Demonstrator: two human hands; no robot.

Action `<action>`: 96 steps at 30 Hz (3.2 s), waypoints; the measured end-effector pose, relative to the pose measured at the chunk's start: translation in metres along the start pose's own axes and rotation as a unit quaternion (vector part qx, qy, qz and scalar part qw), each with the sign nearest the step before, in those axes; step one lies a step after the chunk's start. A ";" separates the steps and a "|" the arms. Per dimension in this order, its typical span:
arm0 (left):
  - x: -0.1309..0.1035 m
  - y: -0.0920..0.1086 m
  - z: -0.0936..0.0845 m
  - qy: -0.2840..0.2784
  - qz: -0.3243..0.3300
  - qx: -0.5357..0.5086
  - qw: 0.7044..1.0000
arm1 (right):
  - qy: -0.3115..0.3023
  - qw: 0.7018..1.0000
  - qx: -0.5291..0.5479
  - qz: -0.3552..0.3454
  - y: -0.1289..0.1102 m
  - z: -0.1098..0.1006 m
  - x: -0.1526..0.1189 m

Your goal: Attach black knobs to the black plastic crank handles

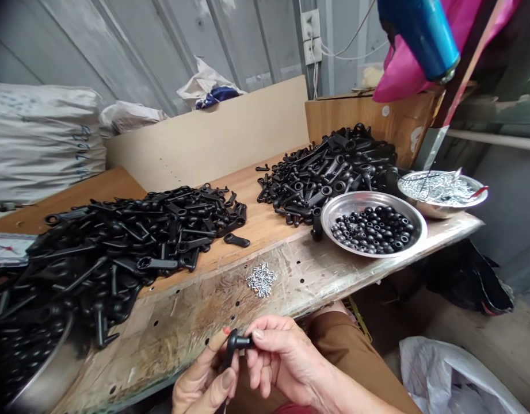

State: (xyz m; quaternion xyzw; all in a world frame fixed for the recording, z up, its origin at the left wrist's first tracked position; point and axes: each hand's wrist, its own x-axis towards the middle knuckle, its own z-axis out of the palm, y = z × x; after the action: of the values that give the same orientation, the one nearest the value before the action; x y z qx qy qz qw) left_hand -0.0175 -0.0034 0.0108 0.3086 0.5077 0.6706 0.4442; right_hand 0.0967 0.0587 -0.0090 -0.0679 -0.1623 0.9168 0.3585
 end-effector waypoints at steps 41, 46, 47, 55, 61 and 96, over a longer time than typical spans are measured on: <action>-0.007 -0.024 -0.019 0.109 0.175 0.135 0.969 | 0.015 0.995 -0.096 0.011 -0.014 0.021 -0.004; -0.009 -0.025 -0.020 0.104 0.170 0.120 0.973 | 0.037 0.996 -0.075 0.005 -0.007 0.021 0.000; -0.009 -0.025 -0.020 0.103 0.172 0.119 0.972 | 0.039 0.997 -0.071 0.008 -0.005 0.020 0.001; -0.006 -0.024 -0.022 0.101 0.163 0.138 0.972 | 0.013 0.999 -0.033 0.025 0.000 0.017 0.004; -0.006 -0.027 -0.025 0.104 0.145 0.142 0.974 | 0.009 0.998 -0.052 0.016 0.001 0.018 0.002; -0.003 -0.018 -0.004 0.003 0.409 0.312 0.858 | 0.173 0.958 -0.218 -0.063 -0.002 0.030 -0.010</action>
State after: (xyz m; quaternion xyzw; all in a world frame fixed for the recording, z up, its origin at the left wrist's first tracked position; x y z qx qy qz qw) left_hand -0.0150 -0.0065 -0.0072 0.6087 0.5201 0.5990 0.0091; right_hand 0.0982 0.0462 0.0201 -0.2915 -0.2973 0.8090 0.4149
